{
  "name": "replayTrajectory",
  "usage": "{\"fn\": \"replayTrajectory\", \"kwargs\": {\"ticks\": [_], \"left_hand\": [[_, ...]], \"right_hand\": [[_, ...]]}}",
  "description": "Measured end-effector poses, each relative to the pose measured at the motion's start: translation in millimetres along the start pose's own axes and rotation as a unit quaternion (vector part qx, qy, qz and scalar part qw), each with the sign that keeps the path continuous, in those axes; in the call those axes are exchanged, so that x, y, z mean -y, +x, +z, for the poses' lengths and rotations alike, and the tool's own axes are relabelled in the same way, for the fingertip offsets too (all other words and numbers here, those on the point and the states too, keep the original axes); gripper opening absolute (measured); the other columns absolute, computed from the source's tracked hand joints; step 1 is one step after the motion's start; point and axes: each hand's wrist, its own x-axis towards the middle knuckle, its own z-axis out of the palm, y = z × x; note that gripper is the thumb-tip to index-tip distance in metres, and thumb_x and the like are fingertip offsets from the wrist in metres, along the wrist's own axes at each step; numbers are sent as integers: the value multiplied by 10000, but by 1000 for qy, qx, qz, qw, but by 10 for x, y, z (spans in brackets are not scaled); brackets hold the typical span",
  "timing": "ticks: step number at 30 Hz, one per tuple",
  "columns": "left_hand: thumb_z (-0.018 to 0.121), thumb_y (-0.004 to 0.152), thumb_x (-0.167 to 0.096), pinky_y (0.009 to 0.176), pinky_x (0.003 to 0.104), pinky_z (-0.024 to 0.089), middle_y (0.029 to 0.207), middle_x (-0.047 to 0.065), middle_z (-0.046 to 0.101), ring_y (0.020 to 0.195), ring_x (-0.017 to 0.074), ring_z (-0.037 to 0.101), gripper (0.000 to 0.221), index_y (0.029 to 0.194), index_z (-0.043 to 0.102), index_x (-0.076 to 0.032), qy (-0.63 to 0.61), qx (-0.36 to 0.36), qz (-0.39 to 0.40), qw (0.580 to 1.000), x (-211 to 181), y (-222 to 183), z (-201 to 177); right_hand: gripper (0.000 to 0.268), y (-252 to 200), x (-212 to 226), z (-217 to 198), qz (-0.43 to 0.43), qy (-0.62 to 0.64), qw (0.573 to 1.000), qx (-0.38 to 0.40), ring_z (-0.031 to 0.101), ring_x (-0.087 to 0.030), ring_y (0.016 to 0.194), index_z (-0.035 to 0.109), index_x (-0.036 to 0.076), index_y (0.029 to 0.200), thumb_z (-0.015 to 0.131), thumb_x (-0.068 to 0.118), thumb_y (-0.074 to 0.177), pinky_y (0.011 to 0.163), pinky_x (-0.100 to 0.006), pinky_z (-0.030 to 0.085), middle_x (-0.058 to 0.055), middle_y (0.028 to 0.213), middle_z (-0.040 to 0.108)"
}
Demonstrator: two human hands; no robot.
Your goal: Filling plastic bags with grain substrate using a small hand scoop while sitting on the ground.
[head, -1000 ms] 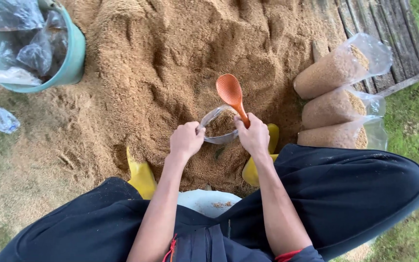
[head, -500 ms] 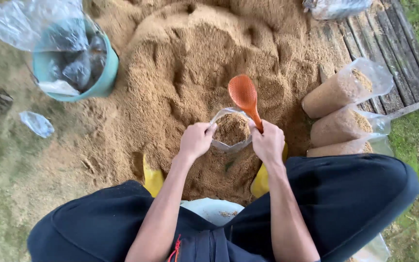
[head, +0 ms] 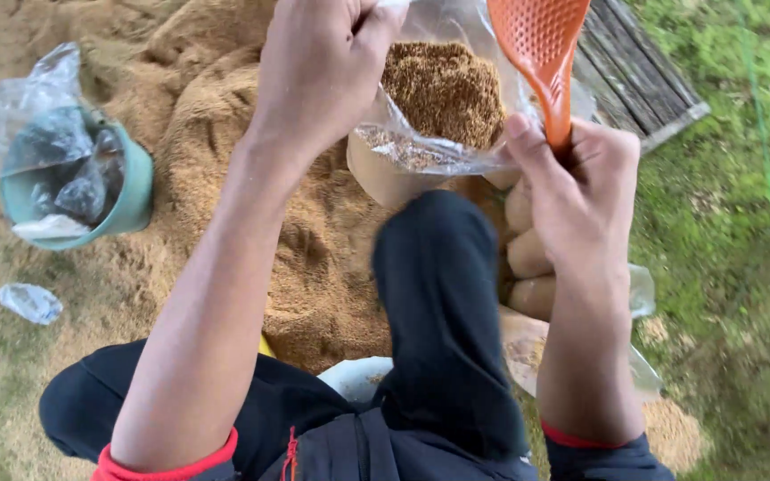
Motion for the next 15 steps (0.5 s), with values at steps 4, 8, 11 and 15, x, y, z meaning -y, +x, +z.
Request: {"fn": "replayTrajectory", "kwargs": {"ticks": [4,8,11,15], "left_hand": [[662,1068,-284,510,471,341,561,81,507,515,282,498,532,620,428,-118,43,6,-14,999,-205,130,429],[687,1011,-275,503,445,586,706,112,732,608,287,713,241,883,768,-88,135,113,-60,983,-245,109,921],[650,1025,-234,480,297,597,717,40,695,553,147,665,165,1026,727,-87,158,222,-119,955,-273,-8,1332],[522,901,-71,727,534,609,785,204,733,833,407,754,250,888,768,-28,141,250,-92,953,-221,-295,2035]], "right_hand": [[586,30,-433,-270,45,-38,998,13,260,-46,554,363,157,600,706,235,1069,527,-268,172,73,578,320],[347,7,-1027,-396,146,-32,989,11,303,-34,570,657,131,712,687,279,1025,533,-268,241,88,583,365],[382,-126,-1410,-444,196,-52,979,24,302,-48,564,554,161,655,668,299,994,528,-289,231,92,590,363],[396,-547,-1742,-387,246,-63,966,-37,367,-141,508,580,82,587,683,203,950,502,-307,273,-18,501,397]]}}
